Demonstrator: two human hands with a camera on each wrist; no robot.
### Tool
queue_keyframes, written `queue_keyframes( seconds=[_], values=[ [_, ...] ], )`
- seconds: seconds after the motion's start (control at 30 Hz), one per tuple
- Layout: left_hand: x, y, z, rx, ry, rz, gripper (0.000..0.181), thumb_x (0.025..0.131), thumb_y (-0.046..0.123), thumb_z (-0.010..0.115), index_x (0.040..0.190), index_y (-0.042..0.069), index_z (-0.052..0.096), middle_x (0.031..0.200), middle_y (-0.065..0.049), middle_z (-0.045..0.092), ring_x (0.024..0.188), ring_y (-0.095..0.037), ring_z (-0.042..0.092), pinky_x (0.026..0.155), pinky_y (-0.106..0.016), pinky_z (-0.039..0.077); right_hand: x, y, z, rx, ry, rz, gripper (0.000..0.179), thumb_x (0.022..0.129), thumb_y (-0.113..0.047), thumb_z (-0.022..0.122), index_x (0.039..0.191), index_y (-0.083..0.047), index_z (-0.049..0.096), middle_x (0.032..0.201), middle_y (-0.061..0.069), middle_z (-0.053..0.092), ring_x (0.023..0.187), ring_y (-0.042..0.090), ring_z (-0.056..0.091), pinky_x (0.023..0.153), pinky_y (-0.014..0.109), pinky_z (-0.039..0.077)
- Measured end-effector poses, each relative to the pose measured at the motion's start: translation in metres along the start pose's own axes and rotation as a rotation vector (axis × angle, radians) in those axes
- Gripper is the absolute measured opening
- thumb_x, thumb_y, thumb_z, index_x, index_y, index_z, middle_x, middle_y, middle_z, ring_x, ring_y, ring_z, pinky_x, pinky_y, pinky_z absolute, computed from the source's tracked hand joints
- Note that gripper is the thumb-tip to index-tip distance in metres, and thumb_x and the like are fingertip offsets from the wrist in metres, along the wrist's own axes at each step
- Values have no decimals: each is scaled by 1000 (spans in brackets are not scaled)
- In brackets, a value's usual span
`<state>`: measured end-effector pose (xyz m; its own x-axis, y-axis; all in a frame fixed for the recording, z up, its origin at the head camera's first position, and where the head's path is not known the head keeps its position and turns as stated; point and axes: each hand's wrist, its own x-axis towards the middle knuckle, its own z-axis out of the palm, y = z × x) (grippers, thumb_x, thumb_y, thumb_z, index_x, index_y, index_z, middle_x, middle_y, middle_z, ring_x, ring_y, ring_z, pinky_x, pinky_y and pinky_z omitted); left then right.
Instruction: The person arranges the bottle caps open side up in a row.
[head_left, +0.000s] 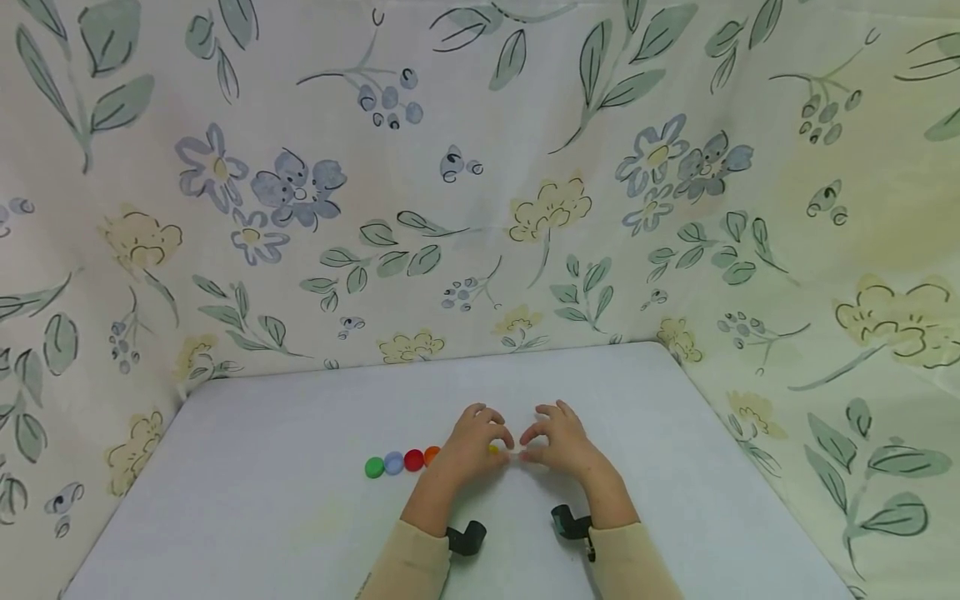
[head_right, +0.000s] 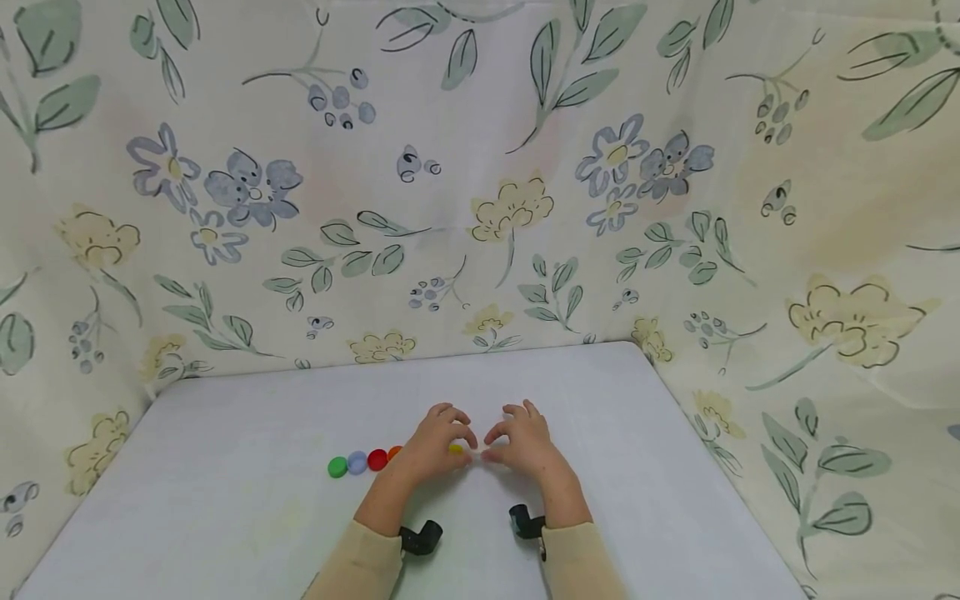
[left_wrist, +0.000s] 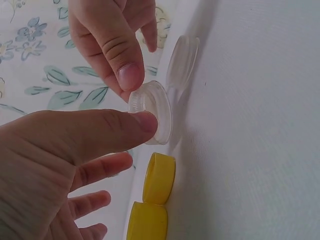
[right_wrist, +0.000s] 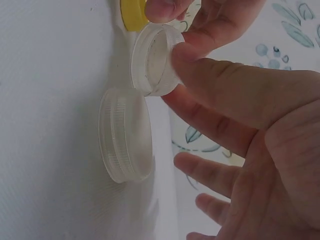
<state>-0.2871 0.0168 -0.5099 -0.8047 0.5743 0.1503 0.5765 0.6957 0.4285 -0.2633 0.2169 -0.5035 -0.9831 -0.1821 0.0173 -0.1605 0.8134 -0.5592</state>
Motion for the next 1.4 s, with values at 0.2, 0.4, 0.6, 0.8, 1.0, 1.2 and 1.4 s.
queue_keyframes(
  seconds=[0.2,0.4,0.6,0.8,1.0,1.2,1.4],
  values=[
    [0,-1,1,-14,-25,-32,11,83,19,69,86,29,69,114,3,54,128,-26,32,105,-47,32,0,-3,2,-16,-7,9,18,77,-35,77,88,-20,74,141,15,41,138,43,11,106,62,13],
    [-1,0,1,-5,-42,-35,12,82,17,69,86,28,69,115,3,54,128,-26,32,105,-48,32,0,-2,4,-18,-24,18,19,73,-35,80,84,-21,73,141,15,40,138,42,10,106,63,11],
    [0,-1,3,50,-53,-30,14,79,20,71,91,26,69,116,1,54,127,-29,33,105,-49,31,0,0,7,-52,-31,5,19,69,-36,82,80,-24,71,142,16,39,138,44,9,106,63,11],
    [1,-2,6,75,-55,-27,14,76,25,74,90,27,70,117,0,54,128,-31,32,105,-50,29,0,-1,8,-107,-36,-14,19,70,-34,82,80,-25,69,143,17,38,138,44,10,106,64,10],
    [1,-1,5,67,-55,-31,14,76,26,75,89,26,70,117,-1,54,128,-32,32,106,-50,28,0,-2,9,-130,-44,-31,19,70,-32,81,80,-24,68,142,19,38,137,46,10,106,63,9],
    [1,-1,7,53,-56,-42,14,76,25,75,89,26,69,117,-1,54,129,-32,31,105,-51,28,0,-1,10,-147,-43,-34,17,71,-33,80,80,-26,67,142,20,38,137,47,11,106,63,9],
    [1,-1,8,54,-64,-42,14,76,27,76,87,25,68,117,0,55,128,-31,32,106,-50,28,-1,-1,9,-133,-52,-31,17,71,-31,80,81,-25,67,141,21,38,137,48,9,105,65,8]
  ],
)
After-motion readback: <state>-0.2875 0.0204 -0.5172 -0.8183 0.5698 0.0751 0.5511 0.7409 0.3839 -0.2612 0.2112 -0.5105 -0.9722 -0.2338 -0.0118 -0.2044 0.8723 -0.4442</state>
